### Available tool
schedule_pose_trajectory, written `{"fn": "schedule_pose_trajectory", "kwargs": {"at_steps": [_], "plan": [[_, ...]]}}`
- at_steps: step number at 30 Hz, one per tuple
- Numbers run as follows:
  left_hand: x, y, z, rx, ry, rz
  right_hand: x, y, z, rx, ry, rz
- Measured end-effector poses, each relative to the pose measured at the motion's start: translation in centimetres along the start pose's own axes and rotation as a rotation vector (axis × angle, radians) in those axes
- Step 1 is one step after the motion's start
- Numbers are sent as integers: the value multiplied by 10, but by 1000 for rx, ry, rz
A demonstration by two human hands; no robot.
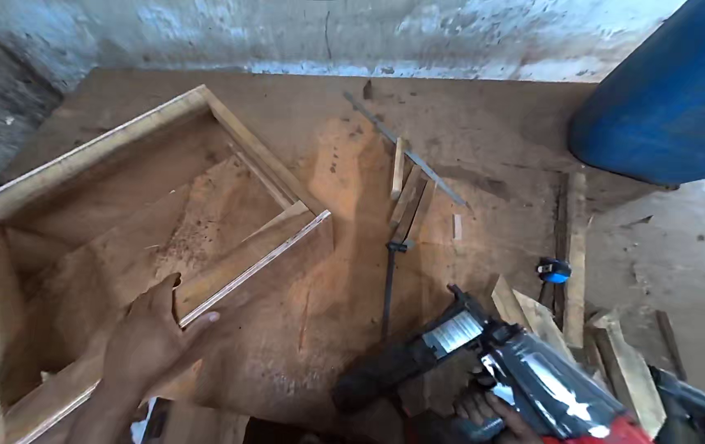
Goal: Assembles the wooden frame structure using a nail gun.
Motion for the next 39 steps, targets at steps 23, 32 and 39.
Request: {"fn": "schedule_pose_trajectory", "kwargs": {"at_steps": [23,32,39], "plan": [[0,2,-1,25,-37,-24,73,-126,-184,-155,251,0],[-26,24,23,-209,-13,17,45,-127,-171,-274,373,-31],[-116,115,41,-70,-48,107,42,-151,-191,-307,385,-56]]}}
Point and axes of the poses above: each hand's wrist, its own x-axis towards the middle knuckle, its own z-axis out of the back of the hand, y = z × x, the point moved 3 cm from there along x, towards the middle knuckle, and after that the axes turned 8 degrees about -x, right-handed, at the moved point
